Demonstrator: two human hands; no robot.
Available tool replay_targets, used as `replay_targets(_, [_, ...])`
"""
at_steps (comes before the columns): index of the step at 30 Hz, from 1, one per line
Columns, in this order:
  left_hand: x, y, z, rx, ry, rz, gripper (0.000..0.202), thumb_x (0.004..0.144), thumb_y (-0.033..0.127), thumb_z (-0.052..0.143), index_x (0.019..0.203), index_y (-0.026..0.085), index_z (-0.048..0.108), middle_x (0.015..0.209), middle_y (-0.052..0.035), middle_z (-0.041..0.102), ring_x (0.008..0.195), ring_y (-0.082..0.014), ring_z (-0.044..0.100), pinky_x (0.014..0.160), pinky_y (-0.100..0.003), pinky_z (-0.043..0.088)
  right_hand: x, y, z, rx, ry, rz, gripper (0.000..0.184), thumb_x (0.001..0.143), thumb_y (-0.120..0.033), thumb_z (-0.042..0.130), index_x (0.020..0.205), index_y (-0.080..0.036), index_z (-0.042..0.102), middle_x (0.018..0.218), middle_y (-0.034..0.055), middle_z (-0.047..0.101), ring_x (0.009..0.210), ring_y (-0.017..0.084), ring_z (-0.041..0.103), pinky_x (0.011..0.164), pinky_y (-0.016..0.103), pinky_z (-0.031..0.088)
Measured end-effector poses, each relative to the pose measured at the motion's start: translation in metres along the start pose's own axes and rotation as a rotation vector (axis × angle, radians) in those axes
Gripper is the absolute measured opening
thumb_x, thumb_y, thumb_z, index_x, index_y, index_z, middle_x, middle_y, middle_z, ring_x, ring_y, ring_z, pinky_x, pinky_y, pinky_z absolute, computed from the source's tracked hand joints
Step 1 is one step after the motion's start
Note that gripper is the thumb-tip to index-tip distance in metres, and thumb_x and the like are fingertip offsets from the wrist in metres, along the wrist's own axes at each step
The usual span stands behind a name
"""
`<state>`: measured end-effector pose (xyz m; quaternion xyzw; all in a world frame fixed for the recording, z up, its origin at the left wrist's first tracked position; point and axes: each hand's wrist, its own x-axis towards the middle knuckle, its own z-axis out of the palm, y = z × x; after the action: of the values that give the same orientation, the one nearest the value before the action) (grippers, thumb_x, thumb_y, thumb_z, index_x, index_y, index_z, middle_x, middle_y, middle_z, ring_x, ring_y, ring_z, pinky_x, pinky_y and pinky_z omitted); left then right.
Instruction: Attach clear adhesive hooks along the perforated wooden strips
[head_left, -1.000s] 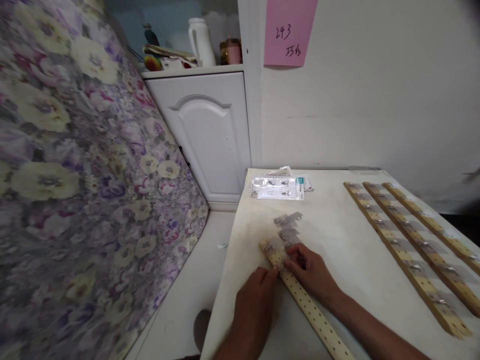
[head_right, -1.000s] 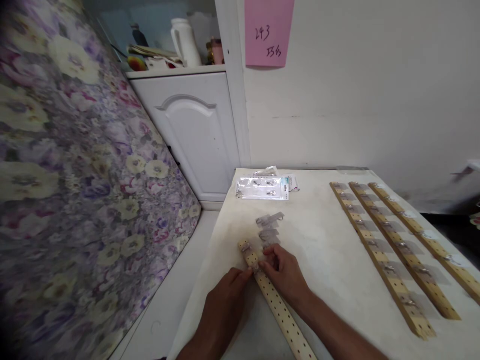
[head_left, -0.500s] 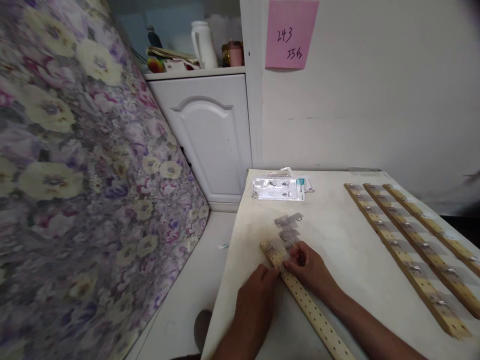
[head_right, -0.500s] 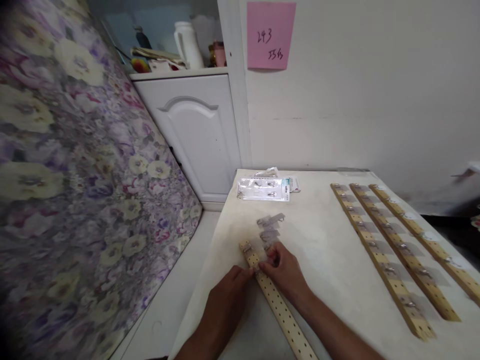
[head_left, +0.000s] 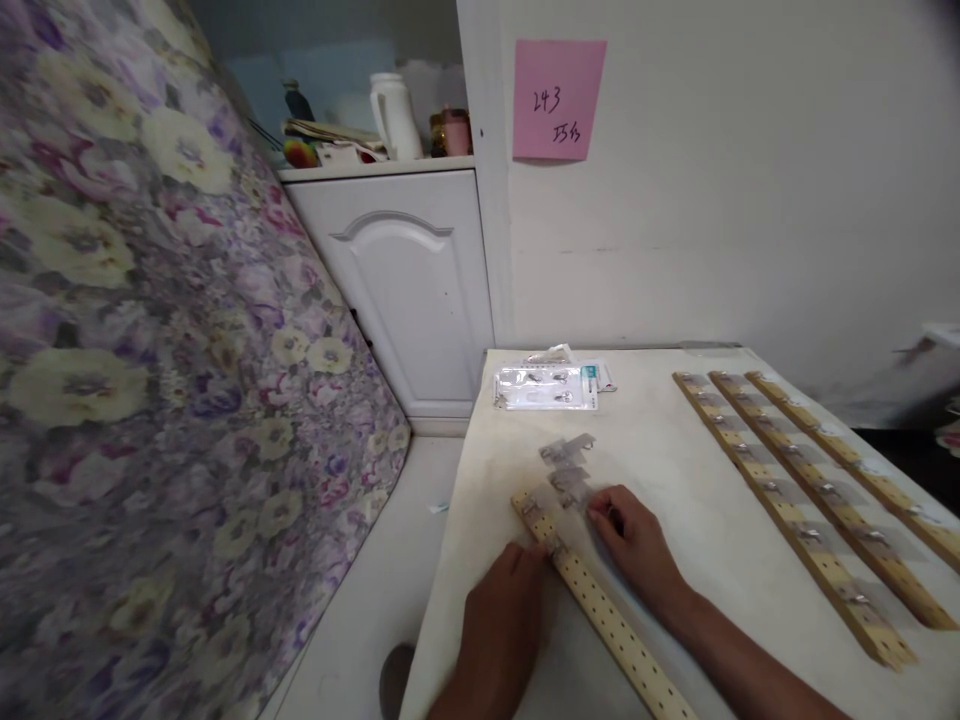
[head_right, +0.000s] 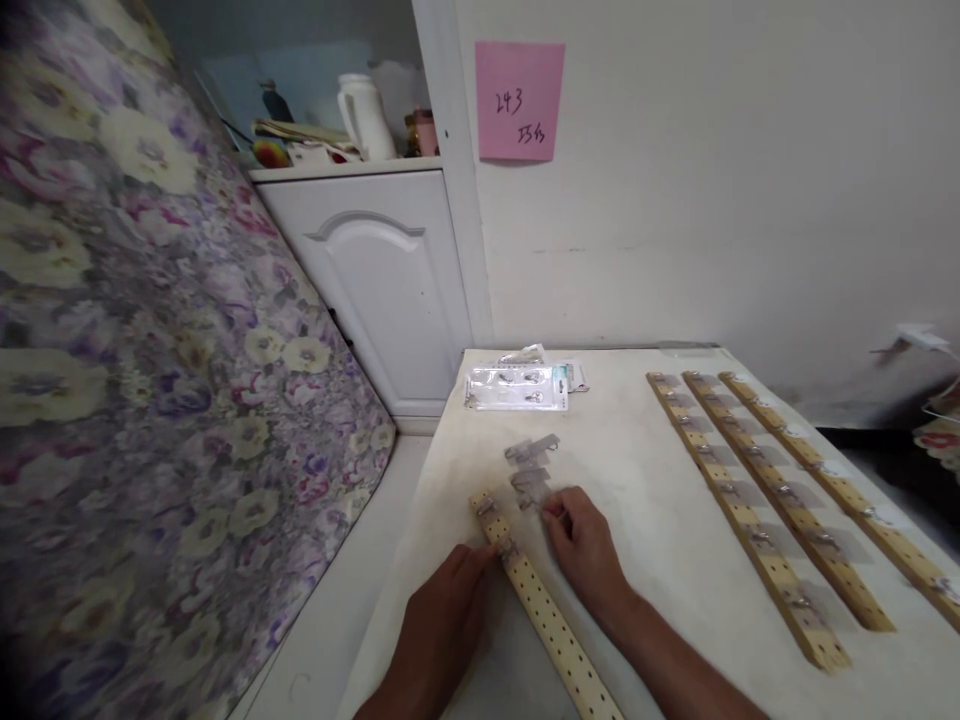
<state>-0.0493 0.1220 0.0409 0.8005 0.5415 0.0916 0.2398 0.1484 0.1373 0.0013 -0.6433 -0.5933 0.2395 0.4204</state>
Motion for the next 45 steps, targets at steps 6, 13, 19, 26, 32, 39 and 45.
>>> replay_targets(6, [-0.004,-0.006,0.001,-0.08,0.094,0.032,0.033,0.091,0.02,0.031,0.114,0.023,0.055,0.103,-0.0049,0.062,0.096,-0.0184,0.06,0.084,-0.029,0.046,0.02,0.016,-0.006,-0.232,0.026,0.021,0.024,0.083,-0.036,0.05,0.1,-0.019,0.057,0.083,0.0036,0.059,0.071,0.019,0.057,0.066,0.031,0.044])
replay_targets(13, [-0.003,-0.01,0.003,-0.086,0.134,0.027,0.029,0.092,0.019,0.033,0.108,0.023,0.057,0.103,-0.0042,0.064,0.099,-0.0184,0.06,0.084,-0.029,0.046,0.023,0.008,-0.001,-0.369,-0.008,0.098,0.018,0.079,-0.033,0.055,0.092,-0.022,0.057,0.091,0.0025,0.059,0.073,0.018,0.058,0.064,0.028,0.04])
replay_targets(19, [-0.005,-0.012,0.005,-0.081,0.125,0.042,0.028,0.092,0.02,0.034,0.108,0.023,0.057,0.101,-0.0043,0.064,0.098,-0.019,0.06,0.084,-0.031,0.045,0.025,0.009,-0.003,-0.268,0.02,0.14,0.007,0.074,-0.029,0.055,0.074,-0.022,0.056,0.076,-0.0008,0.059,0.067,0.016,0.055,0.059,0.026,0.035])
replay_targets(26, [-0.007,-0.009,0.0,-0.092,0.13,0.05,0.027,0.092,0.019,0.034,0.105,0.023,0.057,0.1,-0.0037,0.063,0.093,-0.0182,0.061,0.08,-0.03,0.046,0.029,0.023,-0.011,0.221,0.022,0.257,0.014,0.07,-0.029,0.056,0.064,-0.022,0.046,0.047,-0.007,0.047,0.043,0.011,0.045,0.045,0.023,0.033])
replay_targets(32, [-0.015,-0.011,0.005,-0.079,0.104,0.147,0.024,0.092,0.021,0.034,0.096,0.023,0.058,0.089,-0.0022,0.062,0.083,-0.0172,0.06,0.073,-0.028,0.045,0.005,0.021,-0.023,0.664,-0.025,0.259,0.031,0.071,-0.031,0.065,0.096,-0.019,0.052,0.06,-0.0085,0.05,0.04,0.007,0.046,0.041,0.021,0.037])
replay_targets(39, [-0.036,-0.009,0.022,-0.016,0.015,0.3,0.019,0.091,0.023,0.039,0.095,0.024,0.057,0.085,-0.0017,0.059,0.077,-0.0171,0.056,0.067,-0.028,0.043,-0.039,0.018,-0.028,0.705,-0.265,0.267,0.026,0.075,-0.027,0.065,0.097,-0.019,0.054,0.062,-0.0079,0.051,0.036,0.004,0.047,0.036,0.018,0.036])
replay_targets(45, [-0.037,-0.01,0.031,0.046,0.044,0.338,0.022,0.091,0.02,0.04,0.107,0.025,0.055,0.085,-0.0023,0.059,0.076,-0.0178,0.055,0.065,-0.028,0.042,-0.044,0.012,-0.027,0.676,-0.398,0.298,0.024,0.075,-0.026,0.063,0.096,-0.02,0.054,0.063,-0.009,0.05,0.036,0.003,0.045,0.034,0.016,0.035])
